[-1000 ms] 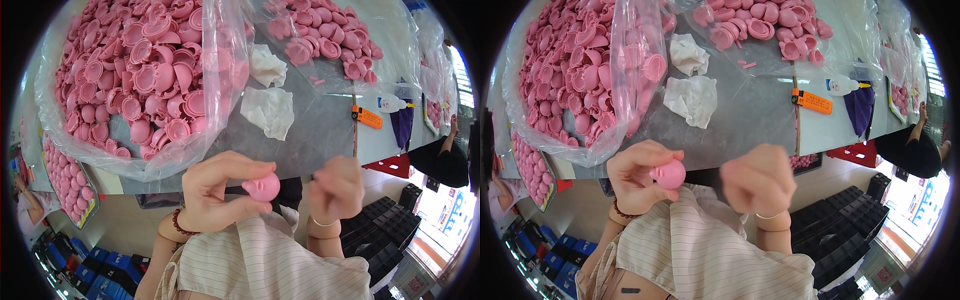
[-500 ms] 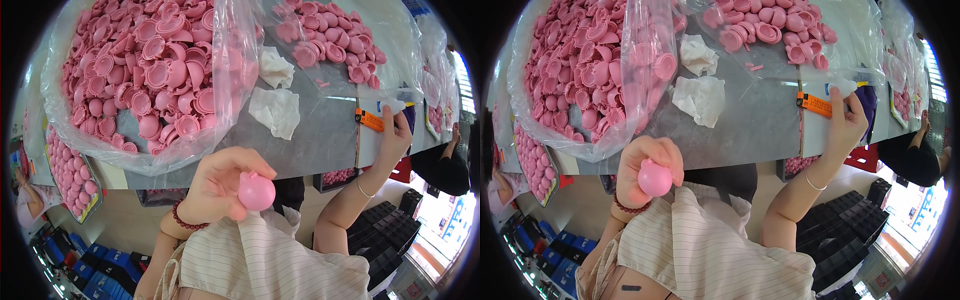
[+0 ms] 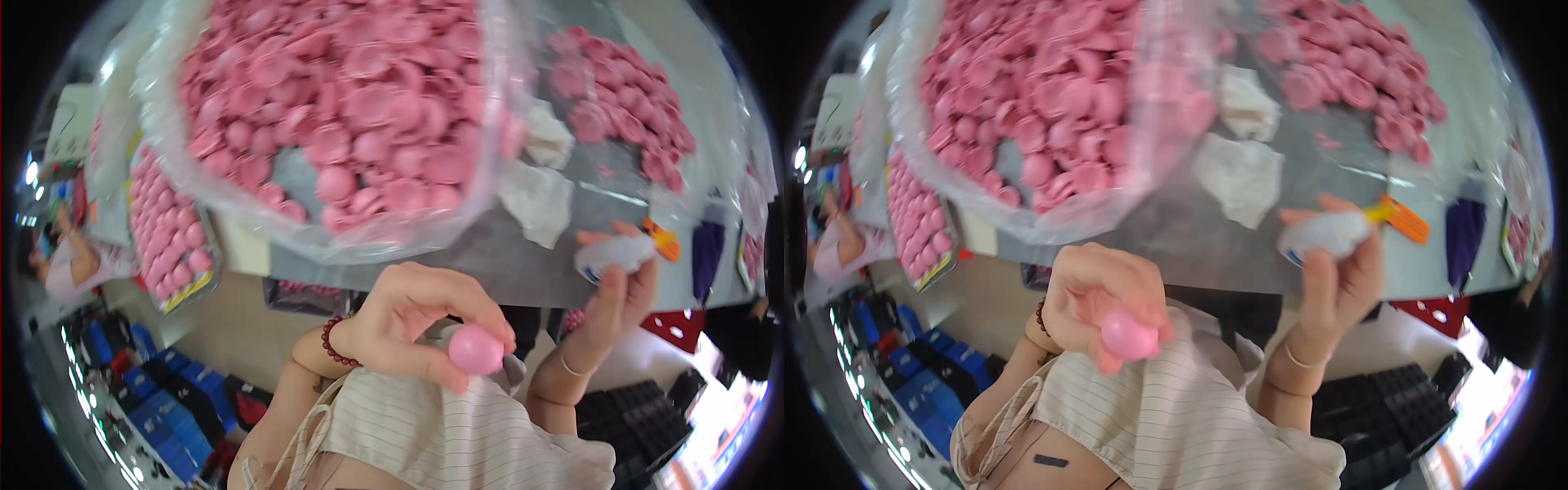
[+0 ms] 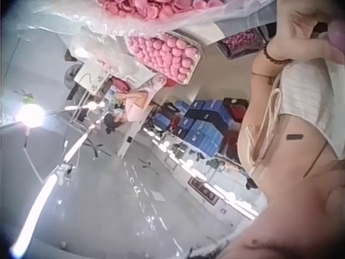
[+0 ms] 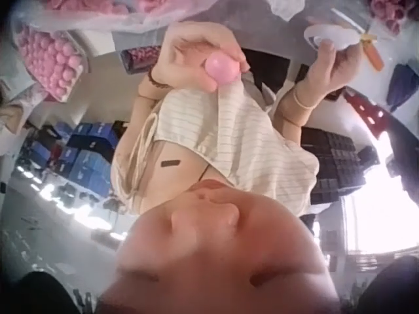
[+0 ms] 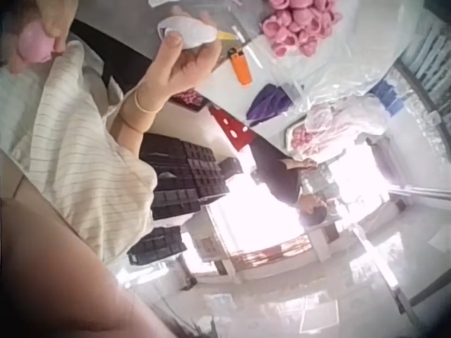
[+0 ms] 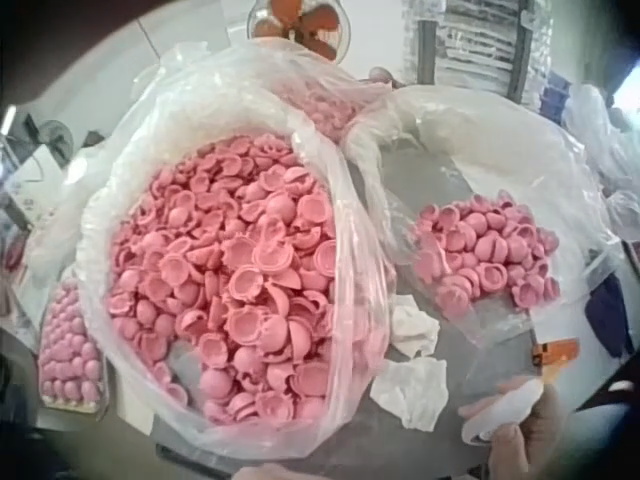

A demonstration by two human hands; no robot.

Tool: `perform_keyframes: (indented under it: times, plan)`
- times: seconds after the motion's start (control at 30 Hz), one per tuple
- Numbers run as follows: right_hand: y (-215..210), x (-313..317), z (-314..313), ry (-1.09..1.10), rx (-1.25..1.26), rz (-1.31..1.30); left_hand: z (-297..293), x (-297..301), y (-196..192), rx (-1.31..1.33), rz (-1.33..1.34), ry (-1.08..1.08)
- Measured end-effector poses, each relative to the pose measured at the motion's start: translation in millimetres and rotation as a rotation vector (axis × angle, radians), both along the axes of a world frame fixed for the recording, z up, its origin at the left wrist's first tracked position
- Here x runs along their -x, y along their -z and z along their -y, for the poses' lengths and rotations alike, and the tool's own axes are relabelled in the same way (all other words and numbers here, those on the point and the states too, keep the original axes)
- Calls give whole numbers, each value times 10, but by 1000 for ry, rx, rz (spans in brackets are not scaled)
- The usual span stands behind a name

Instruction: Applying glue to pink plastic spherical halves and pressing them together to form a whole sphere, then placing finished parts into a tray.

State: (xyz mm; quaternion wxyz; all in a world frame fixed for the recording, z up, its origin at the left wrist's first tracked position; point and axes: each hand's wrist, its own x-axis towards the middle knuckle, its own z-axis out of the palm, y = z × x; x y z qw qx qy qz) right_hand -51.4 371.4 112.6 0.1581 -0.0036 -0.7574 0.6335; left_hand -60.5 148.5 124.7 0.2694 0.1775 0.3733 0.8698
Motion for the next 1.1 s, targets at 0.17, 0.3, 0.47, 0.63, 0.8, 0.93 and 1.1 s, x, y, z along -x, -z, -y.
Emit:
perform_keyframes:
  times: [0.17,0.3,0.47,0.63,0.8,0.93,1.1]
  plan:
    - [74,-71,-149,5,40,-67,677,75,-109,444,-622,-509]
    - [-12,-10,-1,54,-7,-20,1417,0,-319,1578,-715,-1201]
    - [-15,-20,-34,-32,-26,-16,2050,75,-39,2069,-575,-1140]
    - [-22,-17,-29,-26,-38,-16,2131,276,-14,2379,-776,-1035]
    - [-10,-7,30,57,-40,-15,1298,377,-206,1893,-950,-1165]
    - [-47,-32,5,83,-32,-19,1044,470,-175,2103,-1020,-944]
    - [-36,-33,17,111,-12,-10,1063,544,-120,2064,-997,-910]
